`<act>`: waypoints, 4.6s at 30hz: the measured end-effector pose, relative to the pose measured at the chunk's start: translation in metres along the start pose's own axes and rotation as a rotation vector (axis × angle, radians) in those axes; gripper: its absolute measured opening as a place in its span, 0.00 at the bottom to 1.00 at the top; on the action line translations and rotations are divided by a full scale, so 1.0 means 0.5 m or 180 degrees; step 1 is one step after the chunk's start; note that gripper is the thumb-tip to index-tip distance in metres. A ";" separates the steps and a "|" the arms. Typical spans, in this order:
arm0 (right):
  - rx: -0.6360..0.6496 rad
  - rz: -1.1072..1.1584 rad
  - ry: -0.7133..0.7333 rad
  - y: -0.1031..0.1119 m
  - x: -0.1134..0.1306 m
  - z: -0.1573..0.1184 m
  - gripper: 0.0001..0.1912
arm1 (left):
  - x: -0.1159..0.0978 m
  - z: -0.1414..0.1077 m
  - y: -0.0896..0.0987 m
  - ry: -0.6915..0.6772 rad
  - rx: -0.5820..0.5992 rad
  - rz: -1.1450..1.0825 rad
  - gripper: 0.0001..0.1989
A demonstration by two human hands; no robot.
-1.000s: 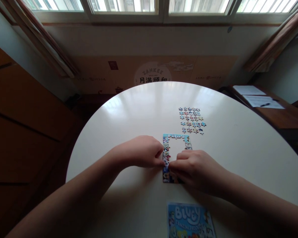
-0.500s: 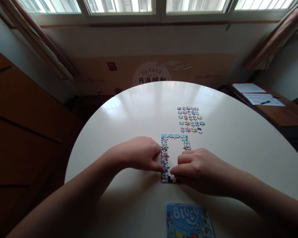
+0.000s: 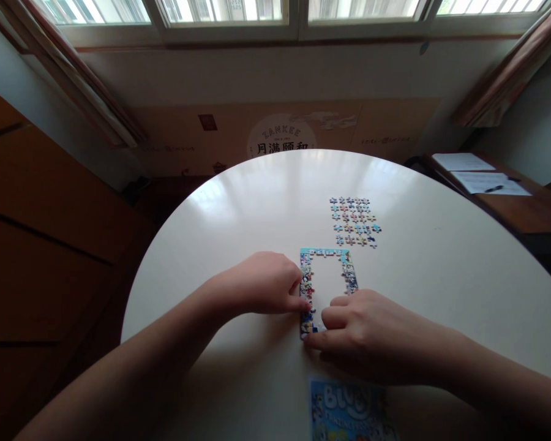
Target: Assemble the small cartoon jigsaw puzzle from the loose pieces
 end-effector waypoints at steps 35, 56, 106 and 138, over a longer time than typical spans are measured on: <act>-0.0791 0.0145 -0.0288 -0.005 0.004 0.009 0.08 | 0.068 0.025 0.009 -0.0622 -0.0643 -0.0126 0.42; -0.1125 0.0286 -0.0615 0.002 0.008 0.008 0.12 | 0.046 0.011 0.016 -0.0801 -0.0768 -0.0026 0.37; -0.3824 0.0183 -0.2596 0.039 -0.374 -0.233 0.20 | 0.091 0.056 -0.001 -0.0175 -0.0649 0.0093 0.56; -0.3887 0.1189 -0.2857 -0.014 -0.445 -0.252 0.31 | 0.212 0.061 0.044 0.1202 -0.2142 -0.0127 0.24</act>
Point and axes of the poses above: each hand's wrist, its own z-axis towards the middle knuckle, its own y-axis out of the back of the hand, x = y × z, the point moved 7 cm from there along z, towards the middle knuckle, and after that the axes turned 14 degrees about x, right-handed, at the moved point
